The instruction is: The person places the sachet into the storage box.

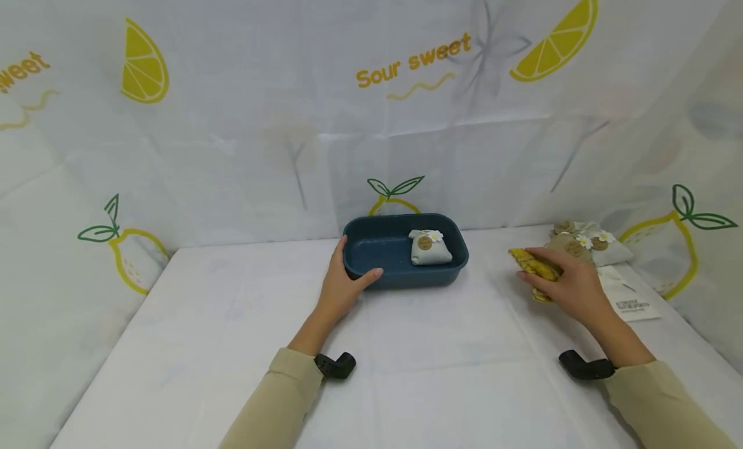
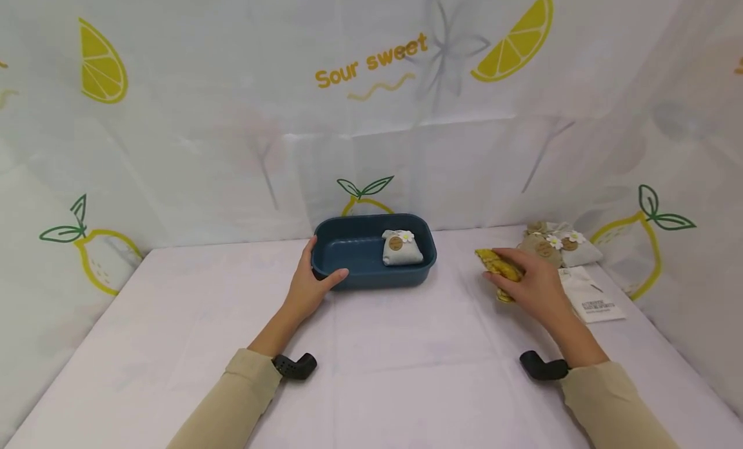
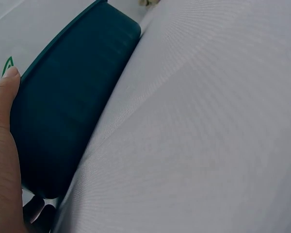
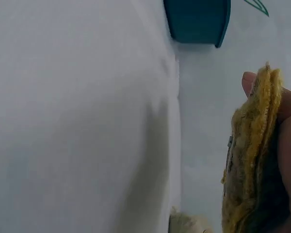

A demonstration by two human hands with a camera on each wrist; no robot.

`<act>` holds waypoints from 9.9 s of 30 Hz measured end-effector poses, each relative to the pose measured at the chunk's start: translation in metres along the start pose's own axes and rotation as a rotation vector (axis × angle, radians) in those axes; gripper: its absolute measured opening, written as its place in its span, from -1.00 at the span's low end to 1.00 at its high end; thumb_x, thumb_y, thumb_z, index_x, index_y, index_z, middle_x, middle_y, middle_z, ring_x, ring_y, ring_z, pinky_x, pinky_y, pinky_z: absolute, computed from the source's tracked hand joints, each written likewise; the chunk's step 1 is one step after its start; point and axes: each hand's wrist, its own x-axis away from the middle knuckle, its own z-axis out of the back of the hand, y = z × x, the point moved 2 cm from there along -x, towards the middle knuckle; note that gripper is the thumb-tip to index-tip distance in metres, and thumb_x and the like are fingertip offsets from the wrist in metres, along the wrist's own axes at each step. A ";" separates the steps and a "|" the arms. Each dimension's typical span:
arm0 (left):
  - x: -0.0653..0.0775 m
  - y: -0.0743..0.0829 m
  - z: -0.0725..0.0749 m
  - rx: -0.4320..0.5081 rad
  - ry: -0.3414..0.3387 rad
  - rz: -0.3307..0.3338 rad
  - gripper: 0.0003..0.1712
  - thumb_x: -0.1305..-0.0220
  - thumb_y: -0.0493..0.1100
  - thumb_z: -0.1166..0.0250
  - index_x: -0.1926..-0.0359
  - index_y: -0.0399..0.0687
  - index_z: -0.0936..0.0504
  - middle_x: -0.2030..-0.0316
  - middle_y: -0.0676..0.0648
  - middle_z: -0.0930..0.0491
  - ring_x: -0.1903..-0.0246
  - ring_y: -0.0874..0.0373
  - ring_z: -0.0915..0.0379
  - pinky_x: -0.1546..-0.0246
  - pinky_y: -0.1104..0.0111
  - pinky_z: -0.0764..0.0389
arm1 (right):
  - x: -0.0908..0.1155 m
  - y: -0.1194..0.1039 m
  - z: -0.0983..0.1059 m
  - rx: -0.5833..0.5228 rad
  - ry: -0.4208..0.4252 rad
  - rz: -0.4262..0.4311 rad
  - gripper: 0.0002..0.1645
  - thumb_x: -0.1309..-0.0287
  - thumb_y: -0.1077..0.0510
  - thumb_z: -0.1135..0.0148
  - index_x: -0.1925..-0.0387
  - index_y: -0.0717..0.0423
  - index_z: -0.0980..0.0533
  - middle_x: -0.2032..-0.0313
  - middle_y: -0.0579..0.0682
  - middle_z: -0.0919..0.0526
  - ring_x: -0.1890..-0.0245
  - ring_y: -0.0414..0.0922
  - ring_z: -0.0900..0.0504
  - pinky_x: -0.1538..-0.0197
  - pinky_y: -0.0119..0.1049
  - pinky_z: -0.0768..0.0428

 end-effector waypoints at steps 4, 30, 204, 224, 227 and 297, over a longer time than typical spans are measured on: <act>-0.002 -0.001 0.000 -0.001 0.000 -0.006 0.26 -0.15 0.32 -0.43 -0.64 0.17 0.14 -0.63 0.00 0.07 -0.61 -0.03 0.13 -0.55 -0.13 -0.06 | -0.012 -0.028 -0.002 -0.026 -0.005 0.038 -0.40 -0.08 0.10 -0.55 -0.16 0.15 -0.62 -0.09 0.25 -0.69 -0.01 0.16 -0.62 0.11 -0.67 -0.33; -0.003 -0.003 0.000 0.012 -0.013 -0.008 0.29 -0.12 0.43 -0.39 -0.64 0.25 0.17 -0.63 0.00 0.08 -0.61 -0.03 0.12 -0.54 -0.13 -0.10 | -0.099 -0.164 -0.099 -0.206 -0.202 0.038 -0.33 -0.16 -0.06 -0.48 -0.28 0.04 -0.57 -0.20 0.16 -0.64 -0.14 0.13 -0.64 -0.10 0.05 -0.65; -0.003 -0.003 0.001 -0.019 -0.021 0.016 0.30 -0.09 0.49 -0.37 -0.64 0.27 0.17 -0.63 0.05 0.09 -0.61 -0.03 0.09 -0.52 -0.15 -0.14 | -0.046 0.050 -0.029 -0.016 0.050 -0.179 -0.55 -0.06 0.16 -0.37 -0.01 0.24 -0.62 -0.08 0.36 -0.57 0.04 0.21 -0.48 0.13 -0.06 -0.30; -0.007 -0.006 0.000 -0.005 -0.017 0.003 0.33 -0.06 0.53 -0.36 -0.64 0.23 0.15 -0.62 0.03 0.06 -0.60 -0.02 0.07 -0.52 -0.14 -0.15 | -0.092 -0.076 -0.026 -0.147 0.094 -0.021 -0.58 -0.05 0.19 -0.44 -0.01 0.05 -0.68 -0.06 0.15 -0.64 0.23 -0.07 -0.48 0.36 -0.57 -0.36; -0.007 -0.006 0.000 0.000 -0.013 0.005 0.34 -0.04 0.55 -0.35 -0.64 0.22 0.14 -0.62 0.02 0.06 -0.60 -0.03 0.07 -0.52 -0.15 -0.15 | -0.101 -0.093 -0.032 -0.191 0.078 0.024 -0.58 -0.05 0.24 -0.43 -0.02 0.08 -0.67 -0.09 0.12 -0.63 0.19 -0.09 -0.51 0.33 -0.63 -0.37; -0.005 -0.002 -0.001 -0.027 -0.010 0.011 0.28 -0.09 0.48 -0.37 -0.64 0.27 0.14 -0.62 0.05 0.07 -0.60 -0.04 0.08 -0.52 -0.16 -0.12 | -0.078 0.021 0.022 -0.063 -0.009 -0.150 -0.21 -0.29 -0.08 -0.33 -0.44 0.13 -0.34 -0.43 0.32 -0.33 -0.33 0.34 -0.33 -0.19 0.25 -0.32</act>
